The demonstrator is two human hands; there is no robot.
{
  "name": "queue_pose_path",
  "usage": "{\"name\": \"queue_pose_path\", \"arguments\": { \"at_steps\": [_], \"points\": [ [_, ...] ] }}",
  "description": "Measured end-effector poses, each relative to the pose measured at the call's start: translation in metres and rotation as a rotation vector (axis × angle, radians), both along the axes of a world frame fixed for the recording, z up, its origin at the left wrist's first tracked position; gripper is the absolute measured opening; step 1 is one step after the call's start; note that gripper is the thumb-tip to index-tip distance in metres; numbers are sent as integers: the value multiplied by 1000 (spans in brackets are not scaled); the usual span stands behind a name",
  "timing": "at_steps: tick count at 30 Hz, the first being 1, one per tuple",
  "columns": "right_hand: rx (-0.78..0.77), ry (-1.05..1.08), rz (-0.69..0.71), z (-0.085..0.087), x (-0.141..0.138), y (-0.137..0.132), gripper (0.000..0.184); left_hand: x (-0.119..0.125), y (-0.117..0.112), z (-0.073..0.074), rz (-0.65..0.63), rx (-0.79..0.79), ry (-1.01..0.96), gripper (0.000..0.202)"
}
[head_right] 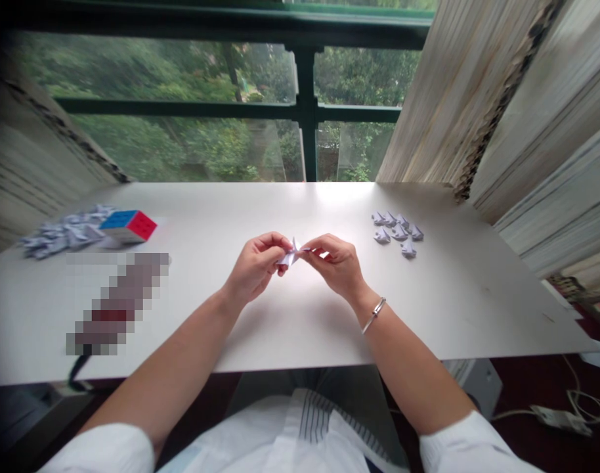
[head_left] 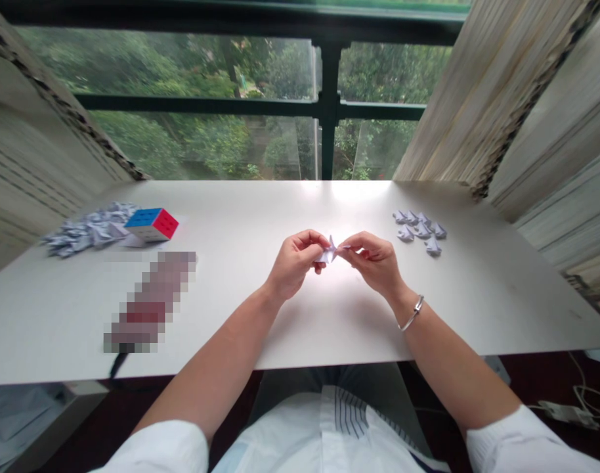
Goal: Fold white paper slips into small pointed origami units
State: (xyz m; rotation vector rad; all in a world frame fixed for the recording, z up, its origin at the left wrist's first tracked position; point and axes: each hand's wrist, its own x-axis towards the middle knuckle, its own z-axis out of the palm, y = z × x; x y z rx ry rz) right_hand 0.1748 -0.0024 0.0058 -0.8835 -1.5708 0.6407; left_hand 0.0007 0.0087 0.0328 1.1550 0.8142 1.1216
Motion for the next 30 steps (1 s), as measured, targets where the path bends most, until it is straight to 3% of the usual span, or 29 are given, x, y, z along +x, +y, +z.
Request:
{"name": "queue_pose_path", "arguments": {
  "at_steps": [3, 6, 10, 16, 24, 30],
  "points": [
    [-1, 52, -58, -3, -2, -1, 18, 2, -1, 0, 13, -39, -98, 11],
    [49, 52, -87, -3, -2, -2, 16, 2, -3, -3, -57, -121, -156, 11],
    [152, -65, -157, -1, 0, -5, 11, 2, -3, -6, -139, -205, -195, 11],
    [212, -202, -236, -2, 1, -6, 10, 3, -1, -5, -125, -248, -238, 18],
    [261, -230, -213, 3, 0, -7, 8, 2, -1, -6, -88, -211, -207, 24],
    [261, -221, -162, 1, -1, -6, 9, 4, -2, -7, -46, -100, -87, 24]
  ]
}}
